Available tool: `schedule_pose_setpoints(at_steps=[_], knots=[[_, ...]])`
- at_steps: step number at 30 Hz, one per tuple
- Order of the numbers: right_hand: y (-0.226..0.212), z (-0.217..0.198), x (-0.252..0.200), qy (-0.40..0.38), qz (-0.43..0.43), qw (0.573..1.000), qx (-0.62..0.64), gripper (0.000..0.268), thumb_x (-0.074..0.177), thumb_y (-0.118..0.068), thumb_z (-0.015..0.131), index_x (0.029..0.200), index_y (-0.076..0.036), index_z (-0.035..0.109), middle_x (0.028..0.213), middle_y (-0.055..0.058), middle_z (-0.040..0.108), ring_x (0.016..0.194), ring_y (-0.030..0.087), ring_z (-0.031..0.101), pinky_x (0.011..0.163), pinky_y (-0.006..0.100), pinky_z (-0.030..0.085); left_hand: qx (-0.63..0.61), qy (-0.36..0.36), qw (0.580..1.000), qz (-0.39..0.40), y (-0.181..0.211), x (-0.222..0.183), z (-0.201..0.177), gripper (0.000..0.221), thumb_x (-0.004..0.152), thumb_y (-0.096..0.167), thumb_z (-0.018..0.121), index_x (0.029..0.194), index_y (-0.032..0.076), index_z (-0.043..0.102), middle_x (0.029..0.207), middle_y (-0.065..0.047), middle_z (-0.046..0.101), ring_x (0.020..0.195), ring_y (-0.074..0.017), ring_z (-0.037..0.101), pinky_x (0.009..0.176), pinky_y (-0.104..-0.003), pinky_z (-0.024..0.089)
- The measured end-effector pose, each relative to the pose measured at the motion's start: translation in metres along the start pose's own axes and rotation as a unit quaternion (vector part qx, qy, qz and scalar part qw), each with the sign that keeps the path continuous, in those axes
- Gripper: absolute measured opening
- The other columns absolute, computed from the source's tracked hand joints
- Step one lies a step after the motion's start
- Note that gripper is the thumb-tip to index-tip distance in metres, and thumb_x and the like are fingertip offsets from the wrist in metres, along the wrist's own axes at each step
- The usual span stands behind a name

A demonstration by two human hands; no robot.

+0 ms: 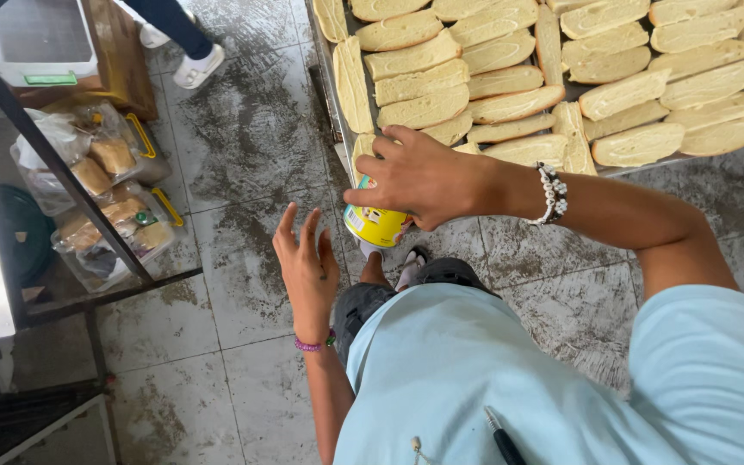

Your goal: The person applies a thin sauce to many sliced bread rolls using a small tin with a punctured lid, moving across rows of bread on large metal trays.

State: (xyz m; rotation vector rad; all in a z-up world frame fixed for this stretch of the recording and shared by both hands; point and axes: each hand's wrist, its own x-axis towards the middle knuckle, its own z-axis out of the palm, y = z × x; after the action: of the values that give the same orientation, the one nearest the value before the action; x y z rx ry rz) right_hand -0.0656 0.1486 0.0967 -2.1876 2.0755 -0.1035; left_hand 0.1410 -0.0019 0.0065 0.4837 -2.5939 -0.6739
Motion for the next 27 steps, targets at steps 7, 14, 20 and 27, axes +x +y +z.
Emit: schedule_pose_setpoints(at_steps=[7, 14, 20, 27], knots=[[0.026, 0.003, 0.014, -0.002, 0.006, 1.000, 0.029, 0.089, 0.055, -0.044, 0.093, 0.135, -0.023, 0.058, 0.114, 0.014, 0.060, 0.108, 0.037, 0.058, 0.095, 0.054, 0.042, 0.012, 0.006, 1.000, -0.004, -0.004, -0.007, -0.002, 0.037, 0.097, 0.000, 0.064, 0.134, 0.007, 0.061, 0.148, -0.020, 0.048, 0.128, -0.0404, 0.053, 0.102, -0.048, 0.051], [0.099, 0.003, 0.048, -0.016, 0.085, 0.996, -0.016, 0.091, 0.057, -0.059, 0.093, 0.137, -0.028, 0.060, 0.113, 0.015, 0.059, 0.111, 0.037, 0.057, 0.094, 0.053, 0.044, 0.019, 0.012, 1.000, -0.013, -0.017, 0.004, -0.001, 0.037, 0.098, 0.002, 0.064, 0.134, 0.007, 0.061, 0.149, -0.020, 0.046, 0.129, -0.0413, 0.052, 0.099, -0.048, 0.052], [0.170, 0.002, 0.076, 0.029, 0.120, 0.990, -0.074, 0.086, 0.057, -0.049, 0.094, 0.134, -0.026, 0.062, 0.114, 0.014, 0.061, 0.113, 0.037, 0.058, 0.090, 0.052, 0.046, 0.016, 0.016, 0.999, -0.026, -0.035, 0.021, 0.003, 0.036, 0.098, 0.003, 0.064, 0.134, 0.007, 0.061, 0.150, -0.020, 0.046, 0.129, -0.0409, 0.052, 0.098, -0.048, 0.052], [0.284, 0.021, 0.098, 0.163, 0.100, 0.981, -0.020, 0.081, 0.065, -0.038, 0.092, 0.135, -0.011, 0.063, 0.108, 0.016, 0.066, 0.098, 0.033, 0.066, 0.078, 0.046, 0.054, 0.007, 0.011, 1.000, -0.021, -0.046, 0.056, 0.010, 0.037, 0.096, 0.003, 0.065, 0.133, 0.006, 0.062, 0.150, -0.020, 0.047, 0.130, -0.0415, 0.051, 0.097, -0.048, 0.053]])
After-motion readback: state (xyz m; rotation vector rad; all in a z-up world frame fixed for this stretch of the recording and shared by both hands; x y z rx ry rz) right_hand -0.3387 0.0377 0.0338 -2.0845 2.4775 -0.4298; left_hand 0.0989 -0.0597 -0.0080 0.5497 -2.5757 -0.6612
